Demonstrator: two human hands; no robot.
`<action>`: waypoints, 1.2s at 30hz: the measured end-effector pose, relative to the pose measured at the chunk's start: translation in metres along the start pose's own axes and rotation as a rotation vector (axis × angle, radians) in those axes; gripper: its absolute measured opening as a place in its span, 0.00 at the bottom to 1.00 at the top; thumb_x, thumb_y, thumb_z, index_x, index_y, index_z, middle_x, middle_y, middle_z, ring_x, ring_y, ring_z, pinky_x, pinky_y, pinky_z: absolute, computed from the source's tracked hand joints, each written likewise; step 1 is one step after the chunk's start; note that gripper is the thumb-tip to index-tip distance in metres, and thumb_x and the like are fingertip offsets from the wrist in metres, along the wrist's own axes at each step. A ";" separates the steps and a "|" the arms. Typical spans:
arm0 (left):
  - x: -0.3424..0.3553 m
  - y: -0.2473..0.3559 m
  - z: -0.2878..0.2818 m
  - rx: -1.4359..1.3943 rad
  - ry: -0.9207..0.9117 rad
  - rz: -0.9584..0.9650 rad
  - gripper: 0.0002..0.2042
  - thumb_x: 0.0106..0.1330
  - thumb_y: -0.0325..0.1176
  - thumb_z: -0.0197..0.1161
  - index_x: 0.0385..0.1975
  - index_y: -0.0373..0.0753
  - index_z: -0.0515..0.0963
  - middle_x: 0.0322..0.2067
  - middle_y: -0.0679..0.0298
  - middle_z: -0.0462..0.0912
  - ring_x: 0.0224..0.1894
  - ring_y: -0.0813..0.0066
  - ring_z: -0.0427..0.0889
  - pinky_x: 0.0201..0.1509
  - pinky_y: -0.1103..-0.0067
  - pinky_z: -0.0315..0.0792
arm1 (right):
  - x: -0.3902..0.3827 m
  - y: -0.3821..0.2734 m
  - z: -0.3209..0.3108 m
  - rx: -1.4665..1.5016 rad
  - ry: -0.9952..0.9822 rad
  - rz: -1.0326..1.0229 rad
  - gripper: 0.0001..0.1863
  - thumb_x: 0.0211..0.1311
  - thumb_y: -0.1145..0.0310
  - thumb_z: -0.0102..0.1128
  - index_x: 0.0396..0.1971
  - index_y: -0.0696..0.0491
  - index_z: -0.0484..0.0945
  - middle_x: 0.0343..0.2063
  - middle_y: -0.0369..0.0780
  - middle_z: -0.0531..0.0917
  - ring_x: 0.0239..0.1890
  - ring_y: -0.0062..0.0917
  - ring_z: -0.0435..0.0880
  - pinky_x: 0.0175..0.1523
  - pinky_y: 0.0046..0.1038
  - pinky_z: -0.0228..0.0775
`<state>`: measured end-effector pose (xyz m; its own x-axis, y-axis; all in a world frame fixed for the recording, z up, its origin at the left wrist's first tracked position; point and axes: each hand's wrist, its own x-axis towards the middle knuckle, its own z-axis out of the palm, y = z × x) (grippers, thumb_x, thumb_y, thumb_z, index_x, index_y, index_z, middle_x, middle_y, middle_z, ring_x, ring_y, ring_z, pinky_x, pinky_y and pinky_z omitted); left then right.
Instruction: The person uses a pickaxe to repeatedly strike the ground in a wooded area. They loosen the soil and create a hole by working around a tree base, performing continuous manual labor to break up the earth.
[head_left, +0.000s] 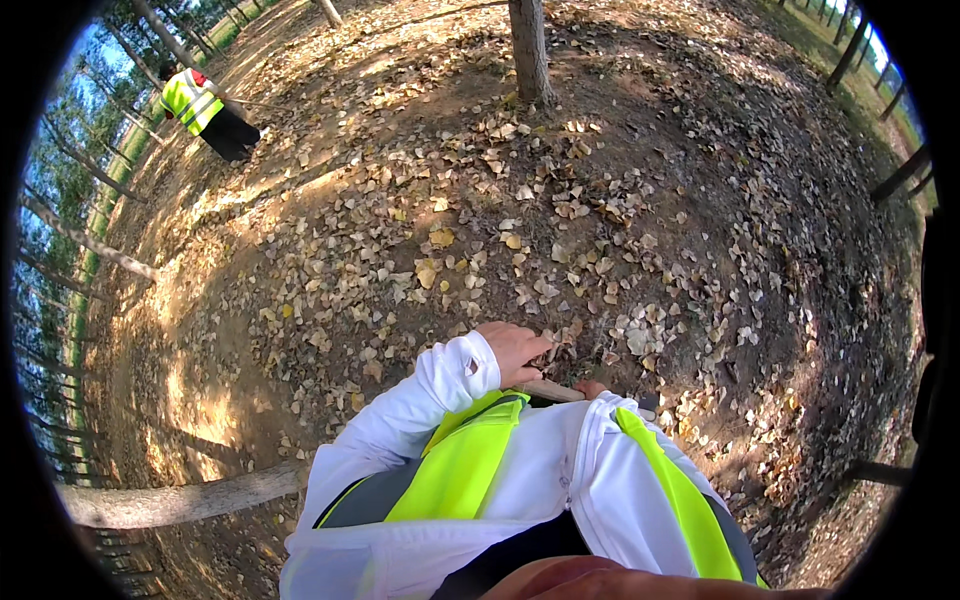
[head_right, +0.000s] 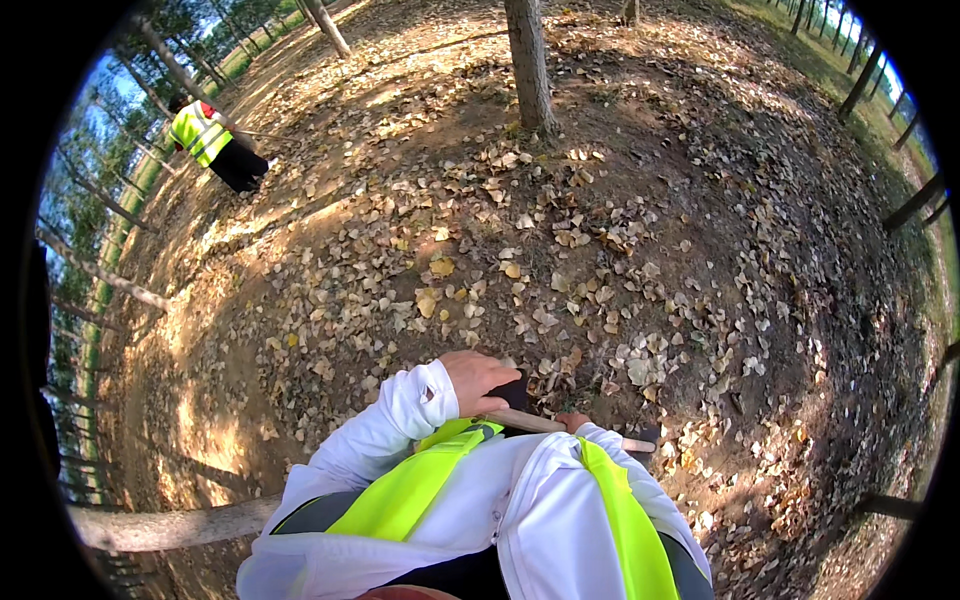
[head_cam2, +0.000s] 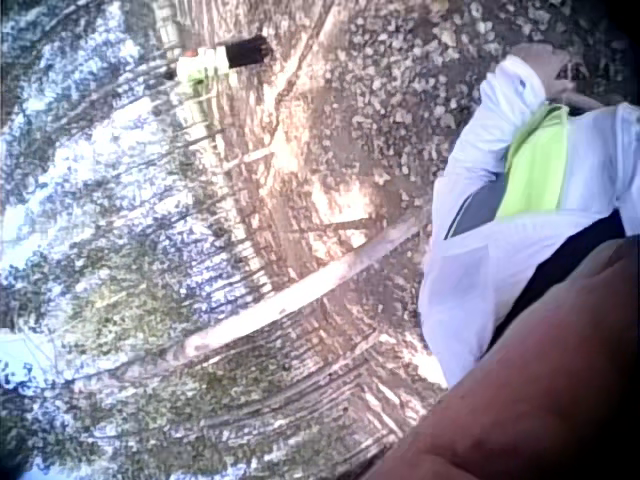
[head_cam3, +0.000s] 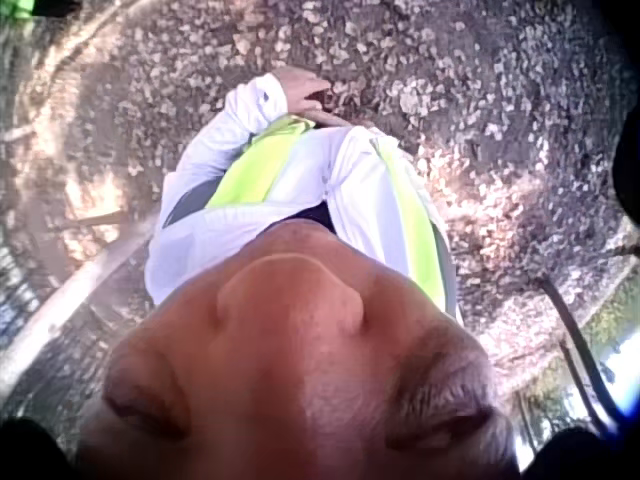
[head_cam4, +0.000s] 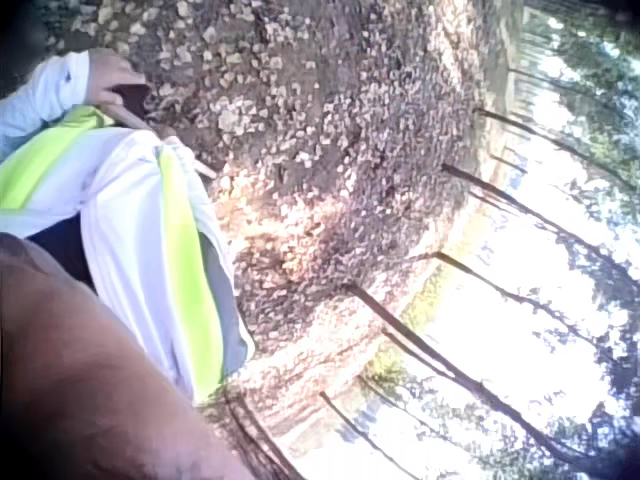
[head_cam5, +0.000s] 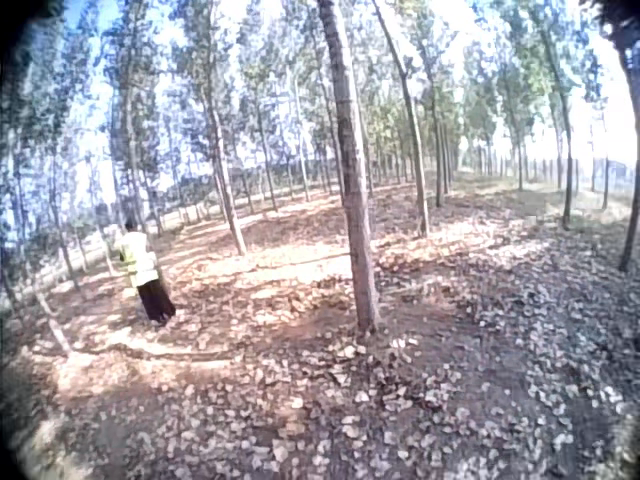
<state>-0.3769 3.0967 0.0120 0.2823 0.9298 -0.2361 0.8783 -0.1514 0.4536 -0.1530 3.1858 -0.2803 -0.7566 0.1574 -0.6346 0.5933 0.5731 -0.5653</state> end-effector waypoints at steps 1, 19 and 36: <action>-0.003 0.000 -0.005 -0.011 -0.001 0.000 0.19 0.45 0.40 0.54 0.38 0.39 0.65 0.28 0.58 0.71 0.32 0.61 0.70 0.36 0.73 0.65 | -0.007 -0.008 -0.006 0.022 -0.016 -0.005 0.24 0.31 0.56 0.54 0.37 0.41 0.68 0.33 0.39 0.73 0.38 0.34 0.70 0.40 0.30 0.61; 0.110 -0.076 -0.059 0.054 -0.031 0.156 0.17 0.45 0.41 0.55 0.33 0.39 0.68 0.22 0.61 0.73 0.24 0.66 0.73 0.25 0.76 0.66 | 0.014 -0.018 -0.107 0.244 0.185 0.308 0.23 0.27 0.60 0.58 0.33 0.45 0.69 0.28 0.42 0.74 0.34 0.35 0.72 0.38 0.31 0.63; 0.202 -0.097 -0.086 0.086 -0.062 0.441 0.11 0.43 0.38 0.56 0.23 0.41 0.67 0.17 0.62 0.71 0.19 0.65 0.72 0.20 0.75 0.66 | 0.012 -0.005 -0.159 0.420 0.255 0.659 0.25 0.25 0.62 0.60 0.33 0.43 0.68 0.32 0.39 0.73 0.37 0.32 0.71 0.41 0.28 0.61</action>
<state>-0.4377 3.3276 -0.0058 0.6571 0.7486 -0.0884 0.6968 -0.5585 0.4501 -0.2088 3.3126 -0.2006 -0.2267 0.5631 -0.7947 0.9527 -0.0413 -0.3010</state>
